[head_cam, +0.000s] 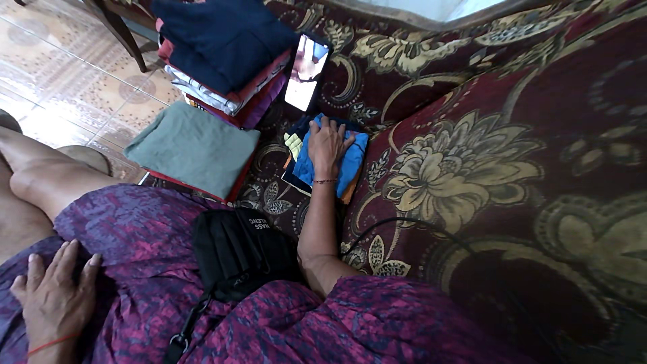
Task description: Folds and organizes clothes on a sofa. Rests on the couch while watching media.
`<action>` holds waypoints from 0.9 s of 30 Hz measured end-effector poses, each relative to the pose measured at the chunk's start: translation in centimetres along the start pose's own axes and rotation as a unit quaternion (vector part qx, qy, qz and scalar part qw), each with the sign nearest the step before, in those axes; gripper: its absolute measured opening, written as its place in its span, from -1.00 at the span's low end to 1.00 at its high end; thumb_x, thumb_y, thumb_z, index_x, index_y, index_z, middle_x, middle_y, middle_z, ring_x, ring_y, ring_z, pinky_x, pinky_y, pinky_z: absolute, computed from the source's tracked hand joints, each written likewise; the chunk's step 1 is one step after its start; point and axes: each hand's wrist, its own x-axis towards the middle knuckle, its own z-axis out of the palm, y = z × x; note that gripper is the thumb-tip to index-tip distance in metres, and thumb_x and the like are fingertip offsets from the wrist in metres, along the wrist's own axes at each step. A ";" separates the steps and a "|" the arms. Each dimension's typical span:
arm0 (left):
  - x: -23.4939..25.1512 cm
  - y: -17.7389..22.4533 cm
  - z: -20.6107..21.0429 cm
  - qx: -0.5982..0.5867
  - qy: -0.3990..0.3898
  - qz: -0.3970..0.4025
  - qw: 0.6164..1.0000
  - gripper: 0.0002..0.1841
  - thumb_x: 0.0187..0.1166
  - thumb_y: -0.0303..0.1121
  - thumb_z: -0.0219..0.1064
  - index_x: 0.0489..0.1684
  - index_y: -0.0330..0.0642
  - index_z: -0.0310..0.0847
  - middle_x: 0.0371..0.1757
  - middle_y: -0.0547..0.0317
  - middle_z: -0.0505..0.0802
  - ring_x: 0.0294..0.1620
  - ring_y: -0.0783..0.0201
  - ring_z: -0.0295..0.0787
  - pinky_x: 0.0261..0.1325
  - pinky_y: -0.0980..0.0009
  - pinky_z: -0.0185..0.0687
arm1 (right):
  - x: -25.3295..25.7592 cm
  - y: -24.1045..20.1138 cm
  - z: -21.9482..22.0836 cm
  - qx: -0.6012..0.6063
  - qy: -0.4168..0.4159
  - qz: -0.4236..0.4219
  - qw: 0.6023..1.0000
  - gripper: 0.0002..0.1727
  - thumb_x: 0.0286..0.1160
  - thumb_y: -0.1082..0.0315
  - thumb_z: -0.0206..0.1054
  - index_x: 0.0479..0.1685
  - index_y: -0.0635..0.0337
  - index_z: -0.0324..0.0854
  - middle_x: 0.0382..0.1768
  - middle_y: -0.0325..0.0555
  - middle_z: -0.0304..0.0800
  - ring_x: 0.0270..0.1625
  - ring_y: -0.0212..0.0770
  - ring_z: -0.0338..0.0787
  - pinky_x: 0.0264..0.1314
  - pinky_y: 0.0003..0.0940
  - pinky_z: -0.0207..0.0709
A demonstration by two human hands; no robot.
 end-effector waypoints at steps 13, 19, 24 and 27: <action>0.0 1.1 -0.6 -0.007 -0.004 -0.008 1.000 -0.25 0.75 0.13 -0.06 0.64 -0.37 0.42 0.67 -0.31 0.51 0.78 -0.49 0.12 0.76 -0.41 -0.32 | 0.0 -0.1 -0.1 -0.004 -0.008 0.006 1.000 -0.38 0.83 -0.13 -0.06 0.62 0.01 0.52 0.60 0.07 0.55 0.77 0.25 0.28 0.74 0.53 -0.23; 0.0 1.3 -0.7 -0.007 -0.006 -0.010 1.000 -0.25 0.75 0.14 -0.07 0.64 -0.37 0.42 0.67 -0.32 0.50 0.77 -0.49 0.12 0.76 -0.41 -0.31 | 0.0 -0.1 -0.2 -0.006 -0.007 0.006 1.000 -0.39 0.83 -0.13 -0.06 0.62 0.01 0.52 0.59 0.06 0.56 0.77 0.25 0.29 0.73 0.52 -0.23; 0.0 1.4 -0.8 -0.007 -0.005 -0.011 1.000 -0.25 0.75 0.13 -0.06 0.64 -0.37 0.42 0.67 -0.31 0.51 0.78 -0.50 0.11 0.76 -0.41 -0.32 | 0.0 -0.1 -0.1 -0.007 -0.006 0.007 1.000 -0.40 0.83 -0.13 -0.06 0.61 0.01 0.53 0.59 0.07 0.57 0.77 0.24 0.30 0.73 0.51 -0.22; 0.0 0.9 -0.5 -0.002 -0.004 -0.007 1.000 -0.25 0.75 0.15 -0.06 0.64 -0.36 0.42 0.67 -0.29 0.51 0.78 -0.48 0.12 0.77 -0.41 -0.32 | -0.1 -0.1 -0.2 -0.007 -0.005 0.004 1.000 -0.39 0.83 -0.12 -0.05 0.61 0.03 0.53 0.58 0.09 0.57 0.76 0.25 0.31 0.73 0.52 -0.20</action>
